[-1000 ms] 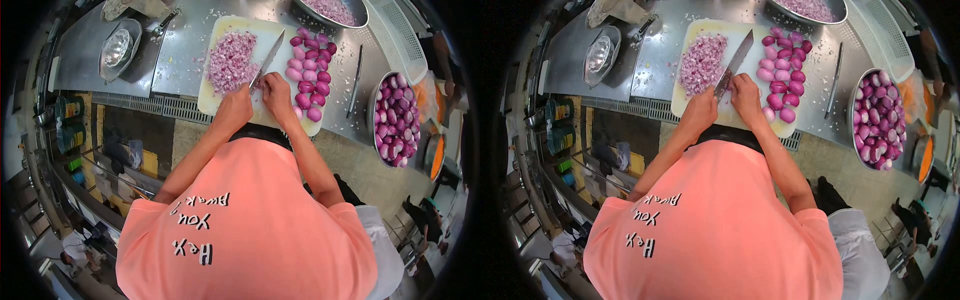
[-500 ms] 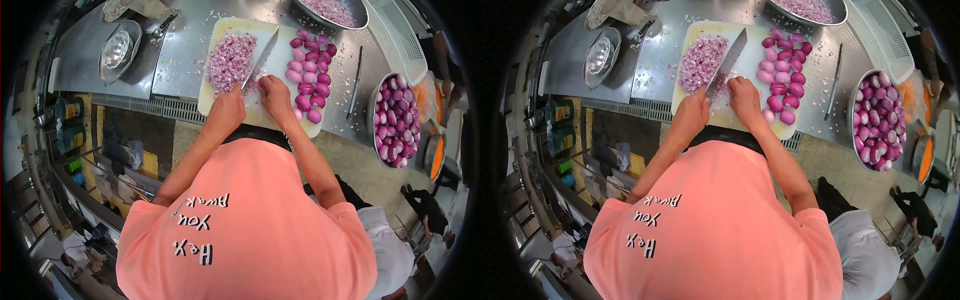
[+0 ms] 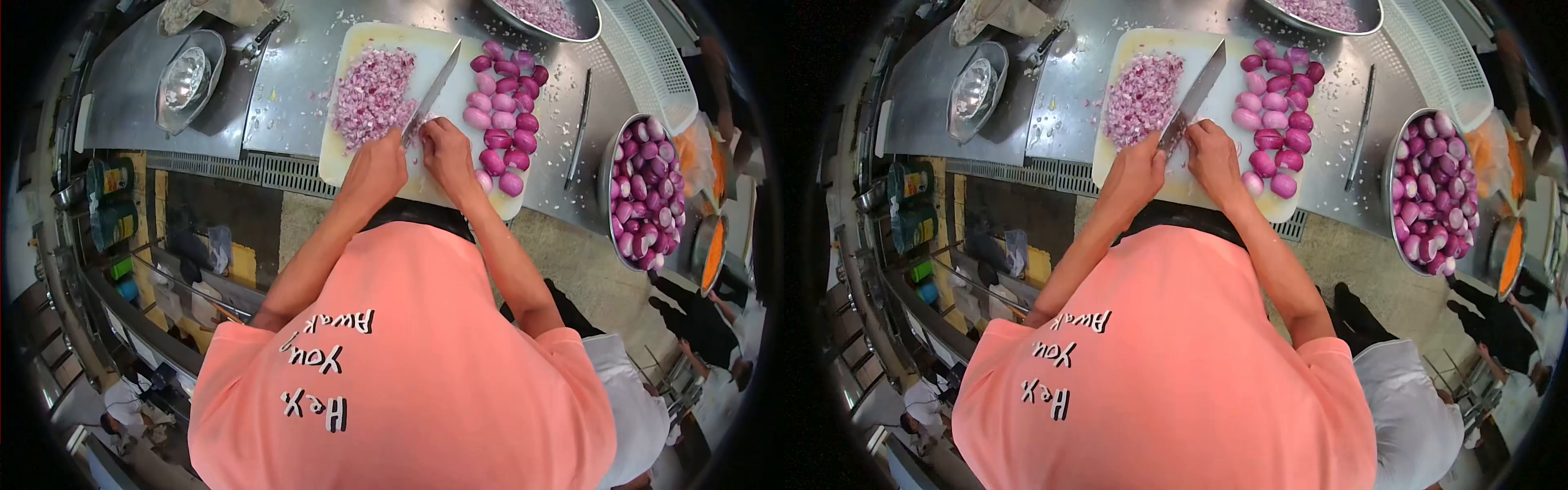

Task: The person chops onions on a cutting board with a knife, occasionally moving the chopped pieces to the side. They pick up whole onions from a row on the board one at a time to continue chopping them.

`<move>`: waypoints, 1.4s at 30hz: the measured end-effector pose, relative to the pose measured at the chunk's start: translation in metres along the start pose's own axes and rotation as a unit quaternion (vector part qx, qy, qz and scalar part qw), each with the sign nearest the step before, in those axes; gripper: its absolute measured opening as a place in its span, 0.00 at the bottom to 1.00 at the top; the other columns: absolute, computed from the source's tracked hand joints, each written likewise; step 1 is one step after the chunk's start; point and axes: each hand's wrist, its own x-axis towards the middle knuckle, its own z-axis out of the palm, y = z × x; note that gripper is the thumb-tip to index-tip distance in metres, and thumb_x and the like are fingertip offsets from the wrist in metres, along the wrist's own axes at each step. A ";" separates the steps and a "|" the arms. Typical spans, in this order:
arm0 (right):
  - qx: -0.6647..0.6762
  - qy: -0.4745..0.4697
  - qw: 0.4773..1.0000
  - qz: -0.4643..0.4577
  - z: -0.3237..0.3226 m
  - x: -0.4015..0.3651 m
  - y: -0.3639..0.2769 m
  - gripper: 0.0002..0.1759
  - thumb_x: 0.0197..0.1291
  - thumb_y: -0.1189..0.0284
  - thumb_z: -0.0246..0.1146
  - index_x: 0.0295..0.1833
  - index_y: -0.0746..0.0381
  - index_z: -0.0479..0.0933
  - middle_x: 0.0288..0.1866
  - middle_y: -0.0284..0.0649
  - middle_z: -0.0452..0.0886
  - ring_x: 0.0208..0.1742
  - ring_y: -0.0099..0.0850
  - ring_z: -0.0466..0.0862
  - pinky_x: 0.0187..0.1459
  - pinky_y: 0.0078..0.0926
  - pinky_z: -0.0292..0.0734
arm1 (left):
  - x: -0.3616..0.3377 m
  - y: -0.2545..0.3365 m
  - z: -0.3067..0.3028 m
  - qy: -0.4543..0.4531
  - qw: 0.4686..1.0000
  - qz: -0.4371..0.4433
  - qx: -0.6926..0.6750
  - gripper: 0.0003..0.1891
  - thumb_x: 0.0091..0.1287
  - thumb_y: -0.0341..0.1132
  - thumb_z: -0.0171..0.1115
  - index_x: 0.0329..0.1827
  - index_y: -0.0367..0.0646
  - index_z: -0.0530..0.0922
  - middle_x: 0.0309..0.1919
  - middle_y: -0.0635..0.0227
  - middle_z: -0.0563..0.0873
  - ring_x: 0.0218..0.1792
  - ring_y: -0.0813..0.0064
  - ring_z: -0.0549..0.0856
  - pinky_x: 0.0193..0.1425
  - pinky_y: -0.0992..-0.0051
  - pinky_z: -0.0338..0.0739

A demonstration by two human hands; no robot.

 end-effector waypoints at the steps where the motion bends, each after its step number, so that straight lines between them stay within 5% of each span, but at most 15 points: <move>1: 0.015 0.007 1.000 0.000 0.001 0.002 0.000 0.05 0.52 0.83 0.61 0.37 0.67 0.77 0.36 0.50 0.78 0.39 0.52 0.80 0.40 0.46 0.76 | -0.002 0.001 -0.004 0.006 1.000 0.006 0.003 0.07 0.69 0.28 0.54 0.43 0.31 0.74 0.27 0.37 0.81 0.35 0.35 0.82 0.37 0.47 0.73; 37: 0.013 0.030 0.999 0.000 -0.007 -0.005 0.007 0.05 0.52 0.85 0.60 0.35 0.67 0.78 0.34 0.51 0.78 0.36 0.53 0.81 0.38 0.46 0.76 | 0.019 0.001 0.027 -0.002 0.999 0.008 -0.042 0.07 0.70 0.29 0.52 0.41 0.31 0.72 0.26 0.37 0.80 0.33 0.36 0.81 0.35 0.48 0.72; 42: 0.002 0.046 0.998 0.036 -0.030 -0.008 0.009 0.05 0.51 0.84 0.61 0.35 0.67 0.78 0.34 0.50 0.80 0.35 0.50 0.82 0.37 0.43 0.76 | 0.006 0.019 -0.008 -0.007 0.999 -0.006 -0.038 0.07 0.70 0.30 0.53 0.39 0.32 0.70 0.25 0.38 0.79 0.33 0.35 0.80 0.36 0.47 0.71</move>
